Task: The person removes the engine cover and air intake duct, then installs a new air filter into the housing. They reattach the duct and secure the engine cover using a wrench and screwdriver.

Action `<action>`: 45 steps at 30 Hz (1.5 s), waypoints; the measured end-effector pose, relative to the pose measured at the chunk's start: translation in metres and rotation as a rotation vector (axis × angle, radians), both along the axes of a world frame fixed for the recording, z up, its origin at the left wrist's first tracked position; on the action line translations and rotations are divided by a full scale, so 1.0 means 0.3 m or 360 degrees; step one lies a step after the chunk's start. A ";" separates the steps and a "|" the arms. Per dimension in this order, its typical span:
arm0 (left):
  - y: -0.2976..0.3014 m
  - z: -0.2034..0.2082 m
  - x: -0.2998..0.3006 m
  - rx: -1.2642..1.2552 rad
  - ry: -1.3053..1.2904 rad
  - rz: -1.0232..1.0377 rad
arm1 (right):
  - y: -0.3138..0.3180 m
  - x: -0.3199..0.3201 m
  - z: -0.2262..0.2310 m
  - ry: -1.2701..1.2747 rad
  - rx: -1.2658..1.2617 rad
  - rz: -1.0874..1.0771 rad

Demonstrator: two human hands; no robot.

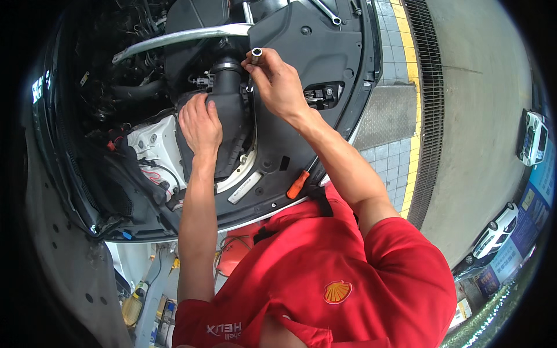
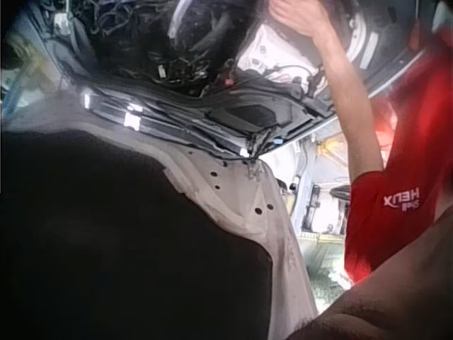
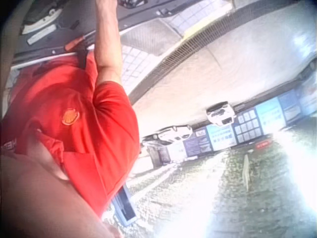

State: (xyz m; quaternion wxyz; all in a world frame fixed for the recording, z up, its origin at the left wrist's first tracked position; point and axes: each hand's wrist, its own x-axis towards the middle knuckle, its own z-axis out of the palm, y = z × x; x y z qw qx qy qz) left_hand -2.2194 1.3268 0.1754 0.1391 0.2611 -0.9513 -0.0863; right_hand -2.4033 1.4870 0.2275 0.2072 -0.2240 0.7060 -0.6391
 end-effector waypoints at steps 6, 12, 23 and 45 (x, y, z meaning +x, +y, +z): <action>-0.001 0.005 -0.006 -0.0006 -0.0017 0.0014 | -0.020 0.018 -0.081 0.0049 0.0025 -0.0001; -0.004 -0.006 -0.002 -0.0034 -0.0022 0.0012 | -0.023 0.010 -0.081 0.0101 0.0040 0.0056; -0.002 0.004 -0.004 -0.0009 -0.0013 0.0013 | -0.008 -0.031 -0.054 0.0188 0.0107 0.0294; 0.004 0.009 -0.004 -0.0008 -0.0004 0.0017 | -0.044 -0.041 -0.051 0.0505 0.0356 0.0311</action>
